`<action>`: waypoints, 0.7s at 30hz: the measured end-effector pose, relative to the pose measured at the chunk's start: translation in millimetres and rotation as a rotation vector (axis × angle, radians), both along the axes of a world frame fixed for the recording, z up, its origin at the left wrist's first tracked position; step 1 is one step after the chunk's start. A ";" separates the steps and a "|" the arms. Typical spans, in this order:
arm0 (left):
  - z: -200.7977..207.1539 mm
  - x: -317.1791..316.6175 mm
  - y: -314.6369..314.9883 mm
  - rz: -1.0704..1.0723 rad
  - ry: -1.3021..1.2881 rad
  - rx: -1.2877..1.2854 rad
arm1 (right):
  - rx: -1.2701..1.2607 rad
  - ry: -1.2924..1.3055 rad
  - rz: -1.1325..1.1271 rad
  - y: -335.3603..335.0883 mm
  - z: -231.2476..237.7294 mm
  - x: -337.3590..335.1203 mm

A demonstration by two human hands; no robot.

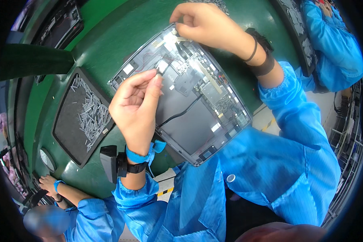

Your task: Assembling and inspecting internal components of tablet-like electronic devices on a factory assembly line.

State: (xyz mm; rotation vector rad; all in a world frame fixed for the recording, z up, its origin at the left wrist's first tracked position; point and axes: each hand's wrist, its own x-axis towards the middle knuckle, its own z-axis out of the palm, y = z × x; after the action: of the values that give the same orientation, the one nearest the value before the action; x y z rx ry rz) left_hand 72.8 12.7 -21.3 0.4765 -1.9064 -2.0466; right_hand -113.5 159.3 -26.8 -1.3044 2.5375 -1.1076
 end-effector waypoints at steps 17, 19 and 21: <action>-3.2 -5.3 2.7 0.051 0.025 -0.001 | -0.202 0.283 -0.015 3.3 8.0 12.9; 1.6 -5.9 6.6 0.015 0.053 0.082 | -0.267 -0.098 0.055 6.1 25.6 29.0; 7.0 -5.8 8.4 -0.005 0.043 0.120 | -0.393 -0.357 0.156 2.6 20.1 41.7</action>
State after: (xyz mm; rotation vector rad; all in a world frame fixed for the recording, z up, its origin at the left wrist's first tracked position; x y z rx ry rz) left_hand 66.9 21.1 -14.3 0.4517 -1.7695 -2.1652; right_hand -71.8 161.9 -6.7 -1.2130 1.9954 -1.6863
